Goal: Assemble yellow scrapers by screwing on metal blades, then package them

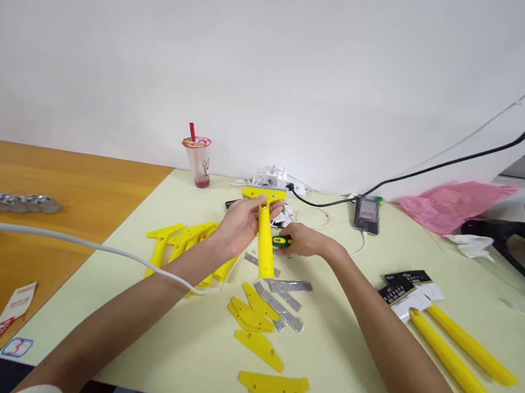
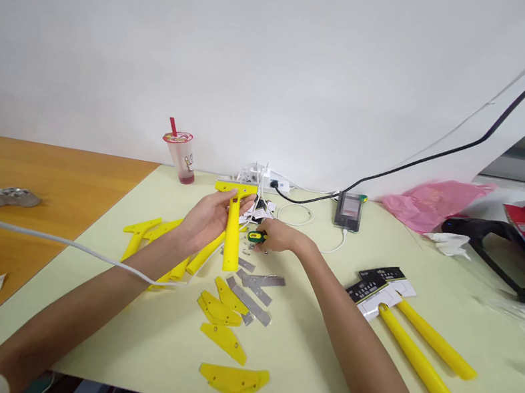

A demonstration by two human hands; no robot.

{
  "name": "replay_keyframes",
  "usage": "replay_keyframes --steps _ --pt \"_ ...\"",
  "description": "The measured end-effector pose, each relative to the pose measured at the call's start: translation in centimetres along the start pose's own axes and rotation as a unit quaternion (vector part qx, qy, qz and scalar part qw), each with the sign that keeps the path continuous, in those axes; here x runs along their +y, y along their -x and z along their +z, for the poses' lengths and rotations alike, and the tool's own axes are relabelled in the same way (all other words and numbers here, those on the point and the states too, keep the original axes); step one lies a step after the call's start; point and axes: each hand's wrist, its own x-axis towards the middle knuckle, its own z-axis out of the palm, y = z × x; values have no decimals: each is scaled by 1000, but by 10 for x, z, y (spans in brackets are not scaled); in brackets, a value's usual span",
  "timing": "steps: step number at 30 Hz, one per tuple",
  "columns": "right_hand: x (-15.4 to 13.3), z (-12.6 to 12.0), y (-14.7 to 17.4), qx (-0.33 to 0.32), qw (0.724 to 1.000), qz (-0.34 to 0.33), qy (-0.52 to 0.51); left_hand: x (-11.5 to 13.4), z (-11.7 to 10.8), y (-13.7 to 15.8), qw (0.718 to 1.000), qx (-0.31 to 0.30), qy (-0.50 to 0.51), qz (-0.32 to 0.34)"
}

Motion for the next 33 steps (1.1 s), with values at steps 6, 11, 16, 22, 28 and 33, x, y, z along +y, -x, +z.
replay_keyframes --steps 6,11,16,22,28,33 --pt "-4 -15 12 4 1000 0 -3 -2 2 1 1000 -4 -9 0" --pt "1 -60 51 124 992 16 -1 -6 0 -2 1000 26 -2 -1" --pt "-16 -80 83 330 940 18 -79 -20 0 6 999 19 -32 -24" --pt "-49 -64 75 239 959 -96 -120 -44 -1 17 989 -95 -94 -61" --pt "-51 -62 72 201 972 -81 -91 -50 -1 20 980 -128 -133 -75" --pt "-42 -60 68 200 974 -72 -84 -51 -2 22 975 -126 -158 -89"
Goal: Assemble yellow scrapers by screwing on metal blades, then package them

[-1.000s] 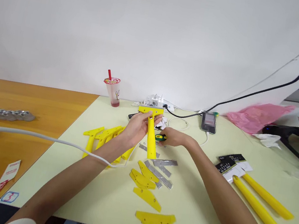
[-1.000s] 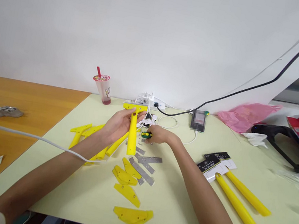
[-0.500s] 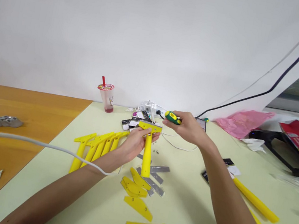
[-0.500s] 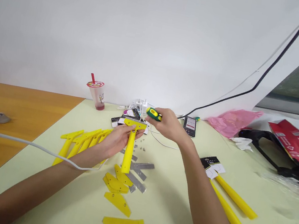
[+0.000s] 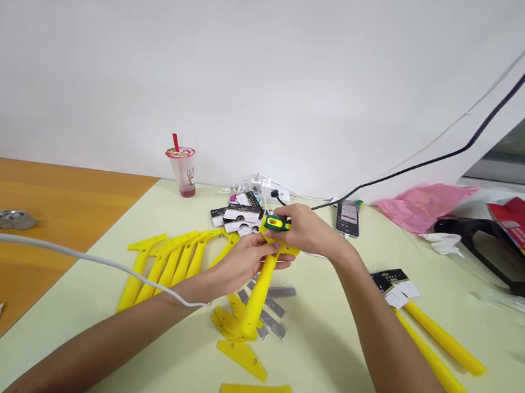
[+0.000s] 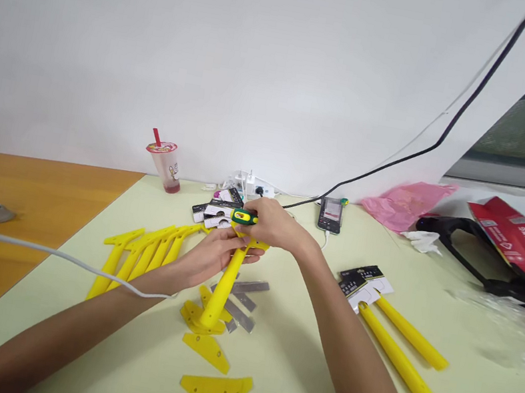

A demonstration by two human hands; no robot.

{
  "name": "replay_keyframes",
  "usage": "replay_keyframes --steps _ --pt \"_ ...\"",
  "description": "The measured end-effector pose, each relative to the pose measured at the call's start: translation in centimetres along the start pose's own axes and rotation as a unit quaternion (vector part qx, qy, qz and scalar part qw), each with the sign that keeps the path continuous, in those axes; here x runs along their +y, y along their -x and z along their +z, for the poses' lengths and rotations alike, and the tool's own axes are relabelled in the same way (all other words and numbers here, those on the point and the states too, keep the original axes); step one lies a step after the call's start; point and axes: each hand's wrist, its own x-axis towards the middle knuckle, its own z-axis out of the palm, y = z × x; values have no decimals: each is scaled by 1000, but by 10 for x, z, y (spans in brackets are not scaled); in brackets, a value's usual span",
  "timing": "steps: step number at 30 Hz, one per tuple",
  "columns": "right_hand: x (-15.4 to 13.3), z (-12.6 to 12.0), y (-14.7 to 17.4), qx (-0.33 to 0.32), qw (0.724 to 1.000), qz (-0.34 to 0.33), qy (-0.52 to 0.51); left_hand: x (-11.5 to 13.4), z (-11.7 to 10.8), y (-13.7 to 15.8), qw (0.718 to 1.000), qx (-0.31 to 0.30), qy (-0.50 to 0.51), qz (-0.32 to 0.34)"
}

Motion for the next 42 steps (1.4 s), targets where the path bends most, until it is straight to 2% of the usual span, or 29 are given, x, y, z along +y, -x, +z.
replay_keyframes --steps 5,9,15,21,25,31,37,42 --pt "10 -4 -1 29 999 -1 12 -1 -1 -1 1000 -4 -9 -1" --pt "15 -16 3 46 998 21 -29 5 -1 1 1000 -2 -7 4" --pt "20 -18 3 -9 995 3 -97 19 6 8 1000 9 -23 19" --pt "15 -14 1 8 991 29 -131 16 1 4 998 17 -52 30" --pt "12 -16 3 33 987 51 -150 13 0 3 992 22 -95 82" --pt "13 -26 9 89 981 74 -155 11 4 15 949 84 -210 218" --pt "12 -30 13 127 981 56 -134 13 1 21 898 -1 -343 276" --pt "8 -28 13 124 979 63 -149 11 -3 21 842 -14 -452 295"
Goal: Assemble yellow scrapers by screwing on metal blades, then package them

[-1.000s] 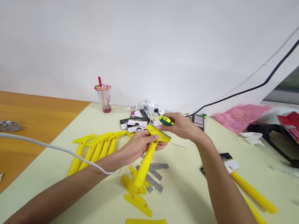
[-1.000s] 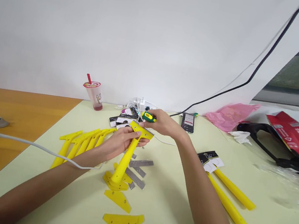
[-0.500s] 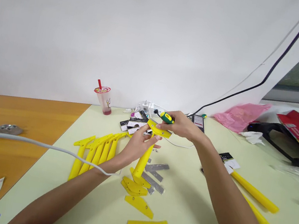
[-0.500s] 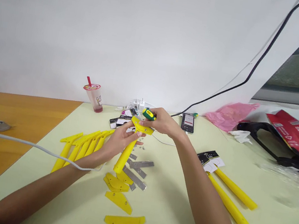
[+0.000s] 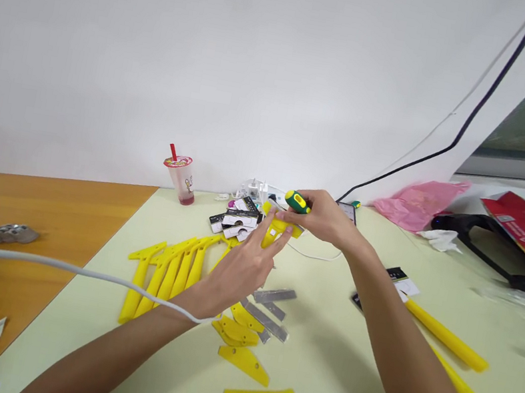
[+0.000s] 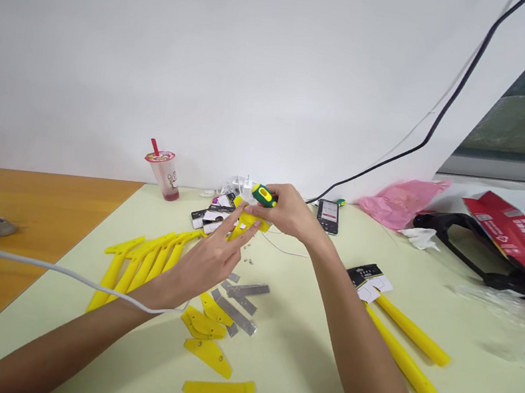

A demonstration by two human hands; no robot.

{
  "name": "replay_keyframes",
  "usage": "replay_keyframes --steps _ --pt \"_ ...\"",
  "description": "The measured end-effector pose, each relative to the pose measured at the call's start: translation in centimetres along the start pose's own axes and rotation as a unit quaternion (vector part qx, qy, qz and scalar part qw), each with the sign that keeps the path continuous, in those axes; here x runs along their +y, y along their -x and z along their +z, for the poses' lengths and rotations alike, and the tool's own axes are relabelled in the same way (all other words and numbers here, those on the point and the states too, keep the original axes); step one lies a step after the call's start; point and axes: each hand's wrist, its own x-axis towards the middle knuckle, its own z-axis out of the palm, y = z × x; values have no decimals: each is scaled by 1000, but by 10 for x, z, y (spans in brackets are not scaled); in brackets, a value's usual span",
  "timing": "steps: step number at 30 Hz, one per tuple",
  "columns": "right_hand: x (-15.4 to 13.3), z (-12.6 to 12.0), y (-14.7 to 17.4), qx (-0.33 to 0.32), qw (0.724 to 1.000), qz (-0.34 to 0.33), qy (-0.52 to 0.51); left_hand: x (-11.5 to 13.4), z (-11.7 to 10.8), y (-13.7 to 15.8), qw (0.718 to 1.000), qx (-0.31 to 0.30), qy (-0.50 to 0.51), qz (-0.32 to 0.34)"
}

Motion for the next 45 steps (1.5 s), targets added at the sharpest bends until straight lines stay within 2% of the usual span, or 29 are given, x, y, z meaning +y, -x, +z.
replay_keyframes --steps 4,7,10,12,14,17,19,21,23,28,35,38,42,45 --pt "-1 0 0 9 1000 4 5 -2 -1 2 998 -3 -60 22" --pt "-2 0 1 25 1000 8 11 -1 -1 2 998 4 -53 26" --pt "-7 -3 3 71 997 5 -40 5 -4 -4 999 30 18 -9" --pt "-11 -8 6 110 990 7 -91 10 -9 -10 989 50 129 -60" --pt "-15 -15 10 142 984 16 -108 13 -17 -17 953 53 274 -115" --pt "-18 -26 16 167 981 30 -90 15 -31 -25 864 55 472 -165" --pt "-18 -30 18 166 982 44 -79 15 -38 -26 808 61 559 -174" --pt "-19 -31 19 162 982 64 -69 16 -42 -26 773 57 606 -178" --pt "-19 -29 18 152 983 82 -67 17 -43 -24 756 52 628 -178" --pt "-10 -25 14 94 989 95 -65 18 -44 -23 734 55 654 -177" --pt "4 -18 6 -9 990 143 -5 7 -49 -10 689 148 664 -248" --pt "9 -9 0 -14 992 121 -22 -10 -50 9 666 185 667 -277" --pt "9 6 -3 -12 998 53 -38 -31 -47 31 638 198 668 -328" --pt "4 20 -1 -24 998 -4 -59 -38 -43 36 646 186 661 -335"
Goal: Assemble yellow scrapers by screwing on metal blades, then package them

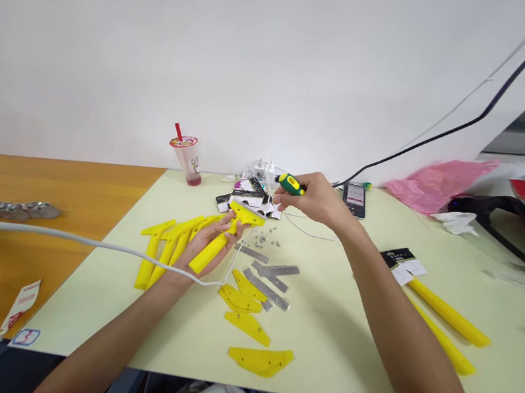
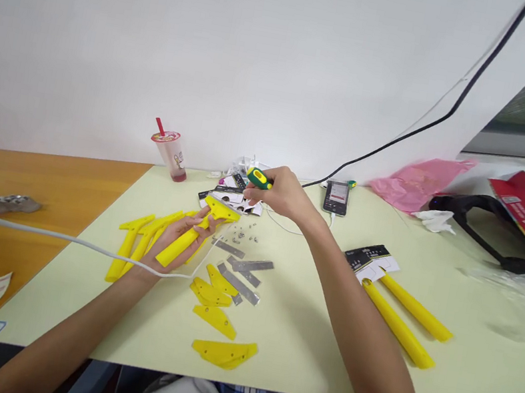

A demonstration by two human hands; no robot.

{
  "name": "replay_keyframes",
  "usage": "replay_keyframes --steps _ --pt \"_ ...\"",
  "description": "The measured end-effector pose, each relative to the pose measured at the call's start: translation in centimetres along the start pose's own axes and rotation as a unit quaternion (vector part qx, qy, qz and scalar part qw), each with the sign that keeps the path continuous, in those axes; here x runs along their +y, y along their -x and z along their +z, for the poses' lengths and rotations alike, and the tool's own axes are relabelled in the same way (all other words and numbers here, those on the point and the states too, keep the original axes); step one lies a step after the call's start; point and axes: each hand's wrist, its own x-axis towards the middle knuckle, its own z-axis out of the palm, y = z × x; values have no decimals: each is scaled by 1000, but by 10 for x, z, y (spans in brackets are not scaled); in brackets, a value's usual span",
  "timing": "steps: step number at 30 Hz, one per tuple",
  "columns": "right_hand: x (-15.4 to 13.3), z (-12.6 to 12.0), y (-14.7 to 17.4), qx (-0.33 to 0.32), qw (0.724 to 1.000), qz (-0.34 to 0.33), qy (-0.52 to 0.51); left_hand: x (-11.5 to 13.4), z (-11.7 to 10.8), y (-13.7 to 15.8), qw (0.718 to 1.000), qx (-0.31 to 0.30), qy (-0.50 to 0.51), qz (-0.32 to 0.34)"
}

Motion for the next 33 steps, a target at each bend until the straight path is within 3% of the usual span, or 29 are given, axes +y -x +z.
replay_keyframes --steps 5,10,15,26,33 --pt "-1 22 1 -74 995 -62 16 -5 1 3 1000 -17 -7 17" --pt "8 34 -3 -107 990 -72 58 -12 3 5 1000 -10 -2 9" --pt "14 36 -6 -152 987 -42 28 -14 1 4 1000 -9 -2 9" --pt "19 42 -7 -133 986 73 -74 -15 -1 3 1000 -19 3 4" --pt "25 40 -9 -170 974 93 -119 -14 -2 3 999 -26 -24 6"
